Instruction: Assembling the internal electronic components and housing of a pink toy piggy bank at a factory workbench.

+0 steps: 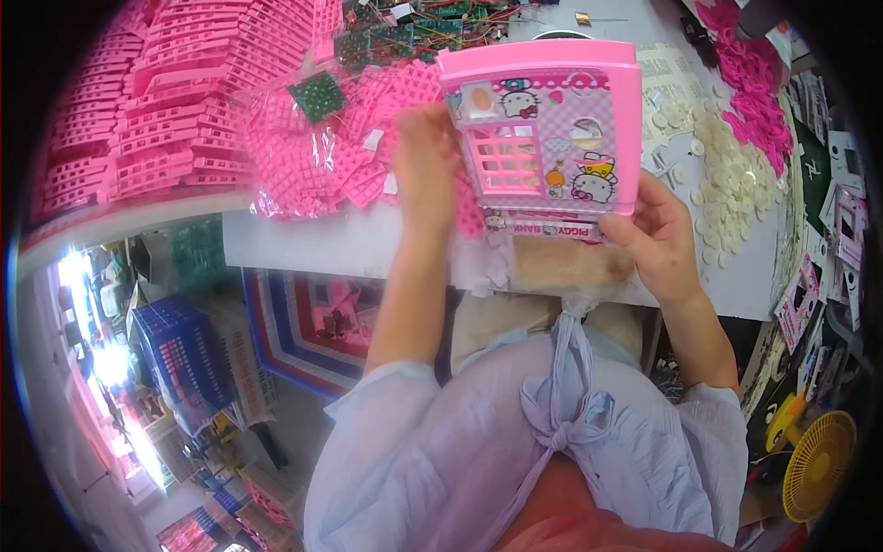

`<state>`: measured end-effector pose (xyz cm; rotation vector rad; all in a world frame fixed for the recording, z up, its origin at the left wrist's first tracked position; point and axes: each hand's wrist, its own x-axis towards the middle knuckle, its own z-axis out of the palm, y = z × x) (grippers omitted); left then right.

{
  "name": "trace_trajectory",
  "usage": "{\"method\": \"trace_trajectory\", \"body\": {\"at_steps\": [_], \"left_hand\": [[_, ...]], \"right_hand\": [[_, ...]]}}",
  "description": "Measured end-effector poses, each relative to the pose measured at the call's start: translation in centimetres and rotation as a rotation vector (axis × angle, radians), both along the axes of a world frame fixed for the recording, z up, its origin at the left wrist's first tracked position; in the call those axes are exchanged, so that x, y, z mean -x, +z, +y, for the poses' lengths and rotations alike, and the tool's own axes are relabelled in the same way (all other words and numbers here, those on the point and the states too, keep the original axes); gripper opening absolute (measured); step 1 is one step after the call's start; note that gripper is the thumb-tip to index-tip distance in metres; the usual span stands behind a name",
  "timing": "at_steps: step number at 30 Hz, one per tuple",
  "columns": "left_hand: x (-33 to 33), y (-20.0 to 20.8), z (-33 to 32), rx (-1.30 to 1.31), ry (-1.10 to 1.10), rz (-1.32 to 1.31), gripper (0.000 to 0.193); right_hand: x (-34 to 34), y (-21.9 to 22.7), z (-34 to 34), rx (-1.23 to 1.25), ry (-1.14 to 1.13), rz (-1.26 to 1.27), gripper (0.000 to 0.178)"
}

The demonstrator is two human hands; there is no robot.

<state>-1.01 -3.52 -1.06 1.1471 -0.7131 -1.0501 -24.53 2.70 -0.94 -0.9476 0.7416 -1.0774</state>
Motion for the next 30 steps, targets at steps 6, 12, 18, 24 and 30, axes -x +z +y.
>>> {"method": "trace_trajectory", "body": {"at_steps": [6, 12, 18, 24, 30], "left_hand": [[1.2, -1.3, 2.9, 0.217, -0.047, -0.391, 0.044], [1.2, -1.3, 1.8, 0.34, -0.1, -0.589, 0.036], [-1.7, 0.5, 0.2, 0.449, -0.546, -0.64, 0.021], [-2.5, -1.4, 3.6, 0.736, -0.736, -1.212, 0.042], [-2.8, -2.4, 5.6, 0.569, -0.859, -1.219, 0.046]], "right_hand": [[-0.4, -1.0, 0.3, -0.032, -0.013, -0.039, 0.05], [1.1, -1.5, -0.5, 0.022, 0.015, 0.04, 0.053], [6.4, -3.1, -5.0, 0.657, 0.06, 0.603, 0.043], [7.1, -3.6, -4.5, 0.944, 0.203, 1.158, 0.047], [5.3, -3.3, -4.9, 1.064, 0.135, 1.3, 0.05]]}}
